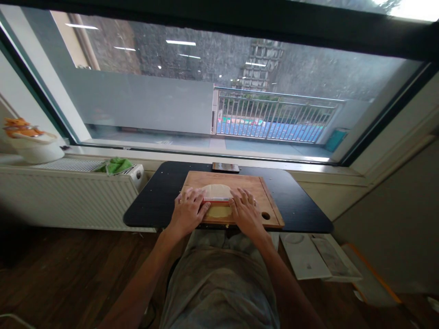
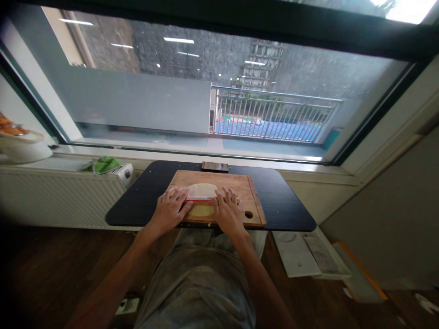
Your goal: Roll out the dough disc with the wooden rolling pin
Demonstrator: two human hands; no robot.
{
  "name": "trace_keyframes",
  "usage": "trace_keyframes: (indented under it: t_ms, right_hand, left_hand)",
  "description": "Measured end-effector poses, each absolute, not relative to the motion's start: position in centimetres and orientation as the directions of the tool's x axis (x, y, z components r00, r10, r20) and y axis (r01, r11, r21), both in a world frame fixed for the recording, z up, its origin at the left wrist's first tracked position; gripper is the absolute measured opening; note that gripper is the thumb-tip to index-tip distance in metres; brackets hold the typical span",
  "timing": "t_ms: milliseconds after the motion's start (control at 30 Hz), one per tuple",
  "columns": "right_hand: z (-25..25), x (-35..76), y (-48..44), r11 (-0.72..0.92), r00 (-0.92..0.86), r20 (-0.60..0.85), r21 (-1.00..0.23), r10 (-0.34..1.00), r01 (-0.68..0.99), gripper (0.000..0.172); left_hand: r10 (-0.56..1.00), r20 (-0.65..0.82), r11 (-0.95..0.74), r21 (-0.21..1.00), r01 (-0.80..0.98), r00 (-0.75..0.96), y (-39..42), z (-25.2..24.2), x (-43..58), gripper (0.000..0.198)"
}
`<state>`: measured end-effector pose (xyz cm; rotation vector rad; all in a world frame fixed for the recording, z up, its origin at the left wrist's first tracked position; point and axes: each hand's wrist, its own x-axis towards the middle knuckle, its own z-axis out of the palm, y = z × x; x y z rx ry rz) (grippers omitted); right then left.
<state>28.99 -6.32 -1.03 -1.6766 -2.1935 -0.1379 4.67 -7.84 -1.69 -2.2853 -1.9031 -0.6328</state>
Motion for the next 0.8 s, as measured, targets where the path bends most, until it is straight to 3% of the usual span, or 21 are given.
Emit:
trace_keyframes:
  t_ms: [467,800]
  right_hand:
    - [0.6,27.9,-0.7,0.275,-0.245,0.183,-0.165,0.952,0.947,0.053]
    - [0.2,27.7,-5.0,0.274,-0.227,0.308,-0.119,0.924,0.954,0.043]
  left_hand:
    - [0.949,0.301,-0.16,0.203,0.966,0.094,-2.7,0.0,5.4,0.054]
    - [0.936,0.337,-0.167,0.166,0.972,0.104,-7.0,-0.8,5.7,0.052]
